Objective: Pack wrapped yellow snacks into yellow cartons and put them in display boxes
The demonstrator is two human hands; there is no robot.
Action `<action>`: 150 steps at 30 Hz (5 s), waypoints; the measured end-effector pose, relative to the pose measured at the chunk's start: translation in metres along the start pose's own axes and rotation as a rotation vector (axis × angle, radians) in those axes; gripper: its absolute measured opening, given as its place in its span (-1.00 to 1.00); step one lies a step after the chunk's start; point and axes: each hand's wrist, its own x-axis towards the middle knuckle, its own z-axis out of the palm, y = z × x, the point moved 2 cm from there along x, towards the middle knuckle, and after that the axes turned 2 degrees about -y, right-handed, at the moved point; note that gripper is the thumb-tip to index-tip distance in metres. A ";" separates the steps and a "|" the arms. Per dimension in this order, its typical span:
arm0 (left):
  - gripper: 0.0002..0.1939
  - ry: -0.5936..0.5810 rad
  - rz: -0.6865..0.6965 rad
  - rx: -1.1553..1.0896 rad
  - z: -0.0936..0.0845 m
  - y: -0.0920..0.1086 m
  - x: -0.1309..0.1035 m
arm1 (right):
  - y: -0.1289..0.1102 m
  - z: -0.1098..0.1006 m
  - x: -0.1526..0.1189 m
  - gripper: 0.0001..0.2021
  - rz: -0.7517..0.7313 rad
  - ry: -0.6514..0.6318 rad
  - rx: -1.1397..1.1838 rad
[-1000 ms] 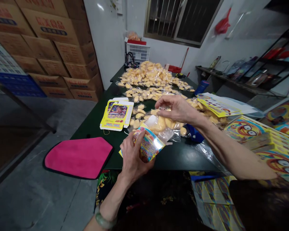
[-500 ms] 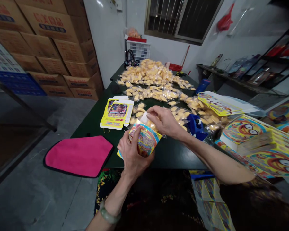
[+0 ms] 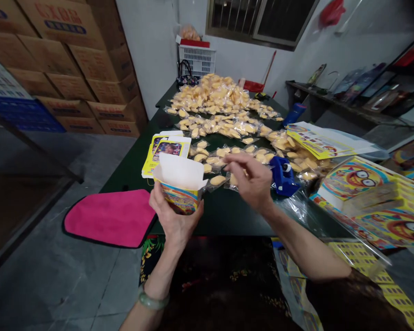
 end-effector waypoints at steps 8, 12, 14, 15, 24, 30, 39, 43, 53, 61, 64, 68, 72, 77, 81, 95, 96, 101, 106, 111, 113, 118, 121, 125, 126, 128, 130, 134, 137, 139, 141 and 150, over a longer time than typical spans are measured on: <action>0.12 -0.021 0.020 0.035 -0.004 0.003 -0.011 | 0.110 0.035 0.004 -0.44 0.230 -0.635 -0.401; 0.11 0.015 0.041 0.068 -0.001 0.002 -0.011 | 0.100 0.038 -0.006 -0.30 0.039 -0.763 -0.435; 0.08 0.023 0.070 0.081 0.001 0.003 -0.011 | 0.094 0.043 -0.013 -0.39 -0.061 -0.787 -0.507; 0.07 0.022 0.087 0.089 0.002 0.005 -0.011 | 0.094 0.047 -0.015 -0.49 -0.087 -0.772 -0.523; 0.05 0.046 0.099 0.147 0.013 0.013 -0.016 | 0.068 -0.016 0.019 -0.73 0.252 -0.005 0.010; 0.04 0.038 0.126 0.159 0.025 0.024 -0.019 | -0.032 -0.038 0.032 -0.79 0.059 -0.145 -0.013; 0.05 0.064 0.182 0.137 0.025 0.025 -0.026 | -0.074 -0.014 0.046 -0.84 -0.198 -0.795 -0.628; 0.02 0.078 0.162 0.071 0.020 0.021 -0.032 | -0.084 -0.002 0.050 -0.85 -0.340 -1.048 -0.614; -0.54 0.049 -0.261 -0.659 -0.001 0.005 0.031 | -0.061 0.008 0.040 -0.79 -0.411 -0.454 -0.007; -0.74 0.227 -0.176 -0.583 0.001 0.017 0.024 | -0.001 0.010 -0.049 -0.75 0.511 0.096 0.778; -0.78 0.192 -0.185 -0.568 0.000 0.019 0.019 | 0.000 0.029 -0.052 -0.62 0.612 -0.032 1.063; -0.80 0.177 -0.189 -0.692 0.000 0.019 0.018 | 0.000 0.027 -0.039 -0.65 0.672 -0.168 1.131; -0.86 0.135 -0.272 -0.849 -0.001 0.016 0.024 | -0.004 0.016 -0.030 -0.73 0.577 -0.218 1.054; -0.81 -0.159 -0.348 -1.025 -0.005 0.018 0.039 | -0.006 0.024 -0.029 -0.85 0.468 -0.054 1.042; -0.92 -0.176 -0.255 -0.995 -0.011 0.017 0.041 | -0.002 0.030 -0.034 -0.97 0.467 0.080 1.102; -0.73 -0.445 -0.083 -0.796 -0.025 0.010 0.053 | 0.000 0.023 -0.035 -0.77 0.351 -0.102 0.797; -0.75 -0.445 -0.045 -0.753 -0.027 0.011 0.057 | -0.003 0.022 -0.034 -0.78 0.338 -0.101 0.769; -0.83 -0.455 0.068 -0.646 -0.034 0.017 0.067 | -0.017 0.016 -0.034 -0.85 0.245 -0.014 0.633; -0.90 -0.435 0.195 -0.744 -0.030 0.011 0.059 | -0.013 0.022 -0.041 -0.89 0.121 0.063 0.600; -0.81 -0.352 0.346 -0.795 -0.025 0.005 0.045 | -0.004 0.027 -0.047 -0.86 0.044 0.130 0.537; -0.82 -0.355 0.331 -0.784 -0.027 0.005 0.046 | -0.003 0.025 -0.045 -0.85 0.047 0.102 0.524; -0.91 -0.459 0.255 -0.697 -0.035 0.012 0.060 | -0.008 0.018 -0.042 -0.89 0.076 -0.002 0.555; -0.92 -0.477 0.268 -0.658 -0.037 0.015 0.064 | -0.010 0.017 -0.045 -0.90 0.060 0.014 0.559; -0.87 -0.455 0.344 -0.692 -0.035 0.012 0.060 | -0.007 0.022 -0.051 -0.90 0.040 0.051 0.517; -0.84 -0.449 0.372 -0.696 -0.035 0.010 0.058 | -0.007 0.023 -0.053 -0.89 0.036 0.063 0.502; -0.80 -0.442 0.456 -0.687 -0.034 0.007 0.053 | -0.006 0.025 -0.054 -0.88 0.005 0.094 0.477; -0.75 -0.420 0.543 -0.655 -0.035 0.005 0.049 | -0.006 0.026 -0.055 -0.85 -0.042 0.122 0.460; -0.69 -0.392 0.523 -0.608 -0.039 0.008 0.047 | -0.006 0.026 -0.055 -0.79 -0.103 0.120 0.471; -0.81 -0.469 0.392 -0.624 -0.043 0.016 0.054 | -0.005 0.025 -0.054 -0.83 -0.077 0.105 0.485; -0.89 -0.513 0.334 -0.612 -0.044 0.021 0.059 | -0.006 0.024 -0.054 -0.86 -0.048 0.100 0.490; -0.94 -0.529 0.314 -0.594 -0.045 0.023 0.063 | -0.006 0.024 -0.053 -0.88 -0.035 0.109 0.489; -0.77 -0.312 0.548 -0.468 -0.041 0.015 0.041 | -0.003 0.029 -0.059 -0.85 -0.081 0.109 0.566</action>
